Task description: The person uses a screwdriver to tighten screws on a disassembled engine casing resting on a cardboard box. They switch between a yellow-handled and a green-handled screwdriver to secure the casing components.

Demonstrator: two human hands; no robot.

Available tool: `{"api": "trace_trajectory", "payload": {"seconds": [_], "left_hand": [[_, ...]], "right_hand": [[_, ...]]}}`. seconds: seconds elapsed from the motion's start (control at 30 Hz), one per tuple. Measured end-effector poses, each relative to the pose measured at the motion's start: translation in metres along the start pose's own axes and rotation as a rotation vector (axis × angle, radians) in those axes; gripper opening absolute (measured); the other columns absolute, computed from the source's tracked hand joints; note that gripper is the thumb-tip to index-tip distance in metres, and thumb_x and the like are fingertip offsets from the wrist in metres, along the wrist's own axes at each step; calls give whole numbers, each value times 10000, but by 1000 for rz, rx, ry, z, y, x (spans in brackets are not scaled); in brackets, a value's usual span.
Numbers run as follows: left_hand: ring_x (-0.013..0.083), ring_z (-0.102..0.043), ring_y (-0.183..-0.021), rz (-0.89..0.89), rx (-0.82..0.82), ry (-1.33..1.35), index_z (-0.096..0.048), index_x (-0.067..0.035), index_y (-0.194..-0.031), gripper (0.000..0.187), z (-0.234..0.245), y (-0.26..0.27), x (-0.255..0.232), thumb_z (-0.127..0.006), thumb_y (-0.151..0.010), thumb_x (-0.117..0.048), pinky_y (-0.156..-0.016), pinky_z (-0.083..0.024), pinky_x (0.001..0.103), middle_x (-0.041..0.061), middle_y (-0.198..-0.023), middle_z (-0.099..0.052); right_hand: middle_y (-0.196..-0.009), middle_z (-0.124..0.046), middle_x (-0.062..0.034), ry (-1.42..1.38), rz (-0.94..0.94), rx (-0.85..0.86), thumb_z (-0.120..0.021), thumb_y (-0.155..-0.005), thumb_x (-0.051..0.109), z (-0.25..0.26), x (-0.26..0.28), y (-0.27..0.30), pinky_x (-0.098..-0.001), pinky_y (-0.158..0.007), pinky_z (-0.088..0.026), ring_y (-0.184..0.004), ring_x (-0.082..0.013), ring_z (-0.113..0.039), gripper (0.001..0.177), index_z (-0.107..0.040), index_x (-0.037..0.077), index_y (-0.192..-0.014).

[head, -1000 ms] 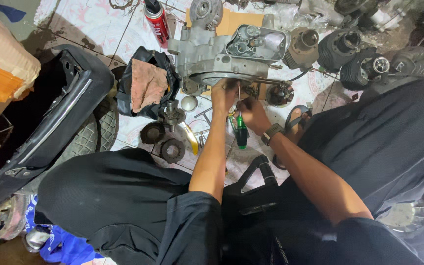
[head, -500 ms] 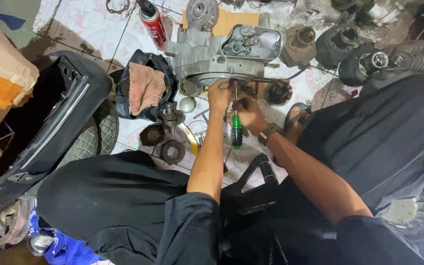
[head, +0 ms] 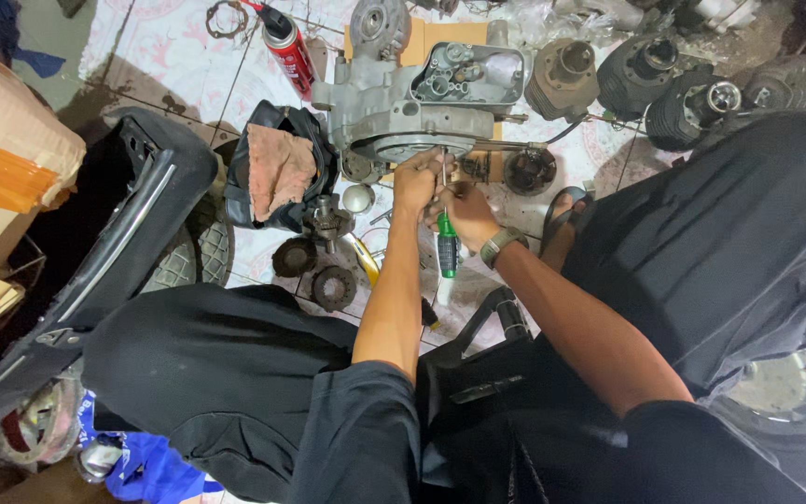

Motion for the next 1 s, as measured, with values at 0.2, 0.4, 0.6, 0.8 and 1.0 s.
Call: {"api": "trace_trajectory", "payload": {"seconds": [0.2,0.4,0.6,0.8,1.0], "left_hand": [[185,-677,-821,-32,32,-36,-690,-157,-1104,311,-6,-40,38,-677,-796,-205,-675,-580,318,109,-957,-714],[177,-678,-821,-16,51,137,-636,-25,-1141,386,-6,-26,23,-720,-790,-161,-665,-595,302,125,-990,-701],[186,-675,-925,2,-3,-164,-698,-175,-1077,332,-8,-37,31,-713,-768,-294,-804,-550,340,11,-928,-726],[251,-671,-921,-40,-19,-252,-723,-169,-996,288,-11,-63,41,-661,-769,-334,-793,-534,368,64,-895,-715],[363,-643,-953,-75,-86,-382,-714,-31,-942,284,-3,-51,19,-544,-774,-185,-821,-502,436,184,-884,-684]], "right_hand": [[-724,-666,-184,-38,-42,-63,-515,-851,210,-1,8,7,-391,-555,-569,-661,-293,-673,263,-682,8,-834],[-669,-645,-139,-128,-93,-25,-416,-960,267,0,-15,-15,-339,-481,-578,-566,-224,-659,358,-612,-21,-882],[-705,-649,-170,-109,-105,-74,-445,-943,264,6,-12,-12,-358,-497,-582,-605,-246,-660,346,-629,-24,-886],[-728,-636,-139,-105,-103,-22,-392,-964,274,5,-22,-17,-319,-556,-580,-656,-217,-656,353,-581,-24,-962],[-707,-637,-122,-76,-84,-11,-367,-966,265,7,-23,-17,-305,-552,-572,-626,-185,-647,351,-572,-20,-958]]}}
Point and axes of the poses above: each hand's wrist, its own y-axis away from the middle knuckle, its own z-axis out of the back of the hand, x = y × z, the point moved 10 cm from there along -y, towards the middle knuckle
